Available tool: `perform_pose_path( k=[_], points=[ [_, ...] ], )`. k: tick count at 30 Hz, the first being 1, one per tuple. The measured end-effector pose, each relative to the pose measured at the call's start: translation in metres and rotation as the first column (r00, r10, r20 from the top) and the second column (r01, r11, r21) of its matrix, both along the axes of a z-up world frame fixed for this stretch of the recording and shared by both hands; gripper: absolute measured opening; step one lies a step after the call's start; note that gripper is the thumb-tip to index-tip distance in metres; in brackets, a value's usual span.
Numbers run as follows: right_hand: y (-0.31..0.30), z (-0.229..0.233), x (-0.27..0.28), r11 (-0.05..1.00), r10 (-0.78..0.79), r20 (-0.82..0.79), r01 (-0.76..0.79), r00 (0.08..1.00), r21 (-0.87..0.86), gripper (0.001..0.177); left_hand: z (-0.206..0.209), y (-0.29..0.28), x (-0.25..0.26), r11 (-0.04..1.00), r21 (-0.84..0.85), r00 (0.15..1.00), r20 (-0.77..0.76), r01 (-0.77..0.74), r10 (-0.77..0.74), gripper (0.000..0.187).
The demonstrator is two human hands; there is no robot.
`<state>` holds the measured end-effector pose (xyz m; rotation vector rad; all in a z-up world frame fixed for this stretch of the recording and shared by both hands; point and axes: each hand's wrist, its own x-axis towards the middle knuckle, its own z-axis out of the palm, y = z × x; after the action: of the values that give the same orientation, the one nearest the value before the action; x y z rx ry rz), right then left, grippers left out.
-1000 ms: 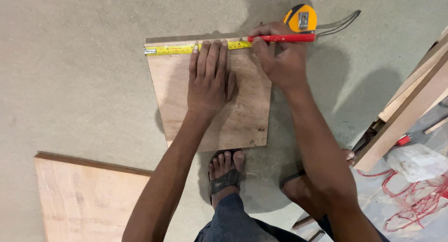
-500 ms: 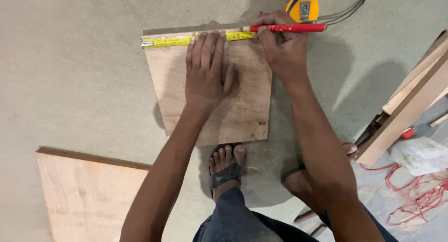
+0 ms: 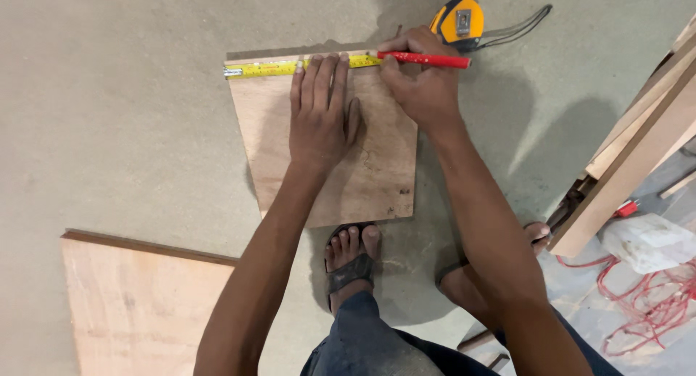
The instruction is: The person measures and marks a wooden plank with a tape measure and pencil, then uses a jigsaw to cut along the marked line. The person repeats the process on another plank.
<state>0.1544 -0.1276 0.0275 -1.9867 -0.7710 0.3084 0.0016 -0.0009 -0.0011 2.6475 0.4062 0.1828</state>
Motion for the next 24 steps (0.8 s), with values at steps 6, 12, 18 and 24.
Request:
perform_pose_path(
  k=[6, 12, 18, 24],
  points=[
    [-0.002, -0.011, 0.001, 0.999, -0.037, -0.031, 0.037, 0.999, 0.009, 0.006, 0.007, 0.000, 0.002, 1.000, -0.023, 0.999, 0.045, -0.004, 0.005, 0.061],
    [-0.002, -0.016, 0.002, 0.999, -0.034, -0.041, 0.036, 0.999, 0.030, 0.007, 0.004, -0.001, 0.000, 1.000, 0.008, 0.995, 0.103, -0.009, 0.008, 0.060],
    [-0.001, -0.015, 0.003, 1.000, -0.022, 0.014, 0.022, 1.000, 0.007, 0.008, 0.003, -0.001, 0.001, 1.000, 0.011, 0.994, 0.105, -0.011, 0.009, 0.061],
    [-0.001, -0.013, 0.002, 1.000, -0.026, -0.011, 0.026, 1.000, 0.000, 0.008, -0.001, -0.002, 0.000, 0.999, 0.028, 0.995, 0.099, -0.014, 0.011, 0.060]
  ],
)
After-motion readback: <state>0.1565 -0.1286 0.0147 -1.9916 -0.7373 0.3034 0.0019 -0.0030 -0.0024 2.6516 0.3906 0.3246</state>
